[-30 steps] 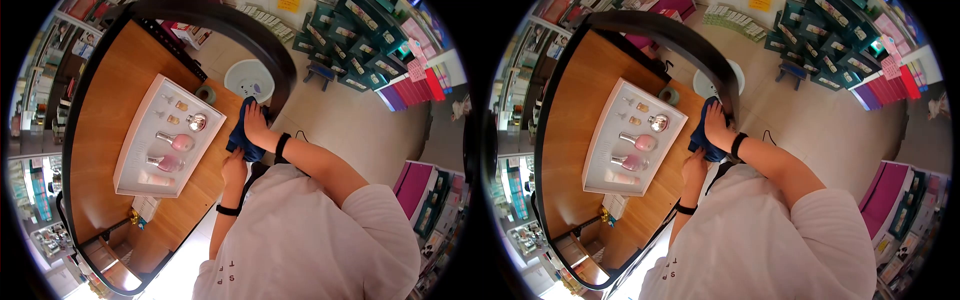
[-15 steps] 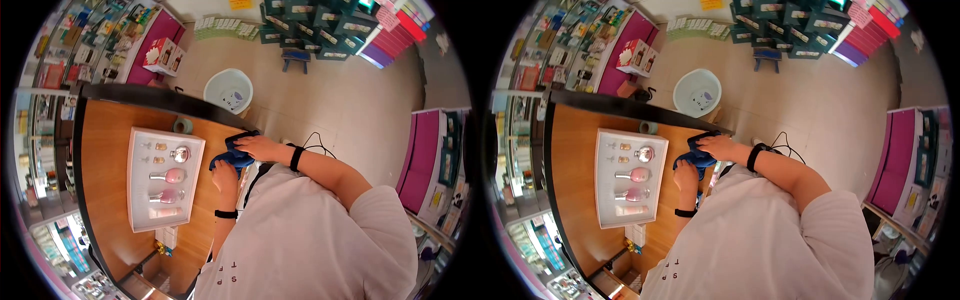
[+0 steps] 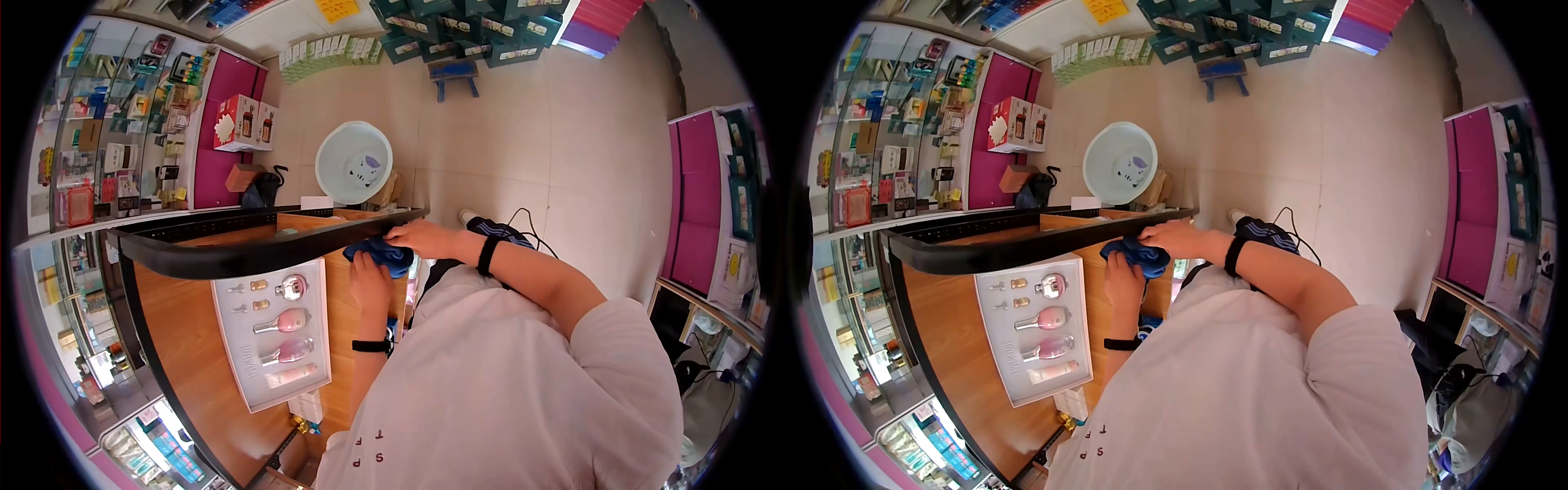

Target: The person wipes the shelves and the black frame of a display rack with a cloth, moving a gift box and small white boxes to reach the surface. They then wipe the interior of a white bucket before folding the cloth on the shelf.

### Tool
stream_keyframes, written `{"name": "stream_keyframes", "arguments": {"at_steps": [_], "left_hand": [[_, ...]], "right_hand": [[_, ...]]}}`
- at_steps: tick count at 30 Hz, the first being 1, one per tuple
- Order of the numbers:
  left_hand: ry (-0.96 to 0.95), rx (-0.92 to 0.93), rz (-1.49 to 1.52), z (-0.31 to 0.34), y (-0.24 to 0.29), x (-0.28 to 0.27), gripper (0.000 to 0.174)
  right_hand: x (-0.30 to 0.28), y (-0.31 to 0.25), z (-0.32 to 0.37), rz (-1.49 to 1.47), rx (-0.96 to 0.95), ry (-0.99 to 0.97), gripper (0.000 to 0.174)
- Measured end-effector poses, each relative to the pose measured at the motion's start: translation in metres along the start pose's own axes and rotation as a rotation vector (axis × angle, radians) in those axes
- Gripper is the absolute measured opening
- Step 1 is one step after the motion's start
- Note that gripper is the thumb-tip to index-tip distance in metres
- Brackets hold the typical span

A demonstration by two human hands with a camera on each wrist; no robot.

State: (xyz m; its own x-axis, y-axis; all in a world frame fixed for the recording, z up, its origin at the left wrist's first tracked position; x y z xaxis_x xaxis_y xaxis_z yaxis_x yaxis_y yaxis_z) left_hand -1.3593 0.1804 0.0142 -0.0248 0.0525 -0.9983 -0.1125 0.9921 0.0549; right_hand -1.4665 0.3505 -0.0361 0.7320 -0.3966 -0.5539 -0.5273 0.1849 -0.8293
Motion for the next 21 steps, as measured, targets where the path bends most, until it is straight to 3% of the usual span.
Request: {"name": "stream_keyframes", "arguments": {"at_steps": [4,6,9,11,13,17,19,21], "left_hand": [[-0.048,-0.034,0.036,-0.010,-0.012,0.004,0.030],[-0.084,-0.026,0.130,-0.015,-0.013,0.000,0.033],[-0.073,0.003,0.198,-0.020,-0.004,-0.009,0.040],[-0.056,0.018,0.220,-0.021,0.002,-0.004,0.044],[-0.034,0.024,0.237,-0.019,0.004,0.004,0.049],[0.006,0.056,0.157,-0.010,0.014,0.010,0.061],[0.008,0.058,0.103,-0.001,0.019,0.010,0.066],[0.003,0.034,0.031,0.008,0.021,0.011,0.069]], "right_hand": [[-0.001,0.012,0.019,0.047,0.083,-0.033,0.053],[-0.002,0.022,0.025,-0.128,0.118,0.178,0.058],[-0.026,0.021,0.029,-0.183,0.111,0.325,0.063],[-0.048,0.007,0.022,-0.217,0.166,0.316,0.064],[-0.056,0.005,0.008,-0.239,0.064,0.430,0.056],[-0.013,0.050,-0.032,-0.507,0.014,0.264,0.045],[0.000,0.057,-0.043,-0.684,0.111,0.192,0.038],[0.001,0.067,-0.042,-0.767,0.167,0.107,0.044]]}}
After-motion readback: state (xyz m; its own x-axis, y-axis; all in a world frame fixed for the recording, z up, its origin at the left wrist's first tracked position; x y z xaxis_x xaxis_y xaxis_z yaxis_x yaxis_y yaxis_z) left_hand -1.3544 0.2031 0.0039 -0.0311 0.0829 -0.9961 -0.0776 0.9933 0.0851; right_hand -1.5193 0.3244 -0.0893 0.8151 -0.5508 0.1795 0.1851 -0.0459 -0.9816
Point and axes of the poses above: each hand's wrist, its own z-axis away from the middle knuckle, its own x-axis out of the palm, y = z × x, the point moved 2 cm from there along -z, towards the middle knuckle, and after that the axes turned 6 degrees about -z, right-handed, at the moved point
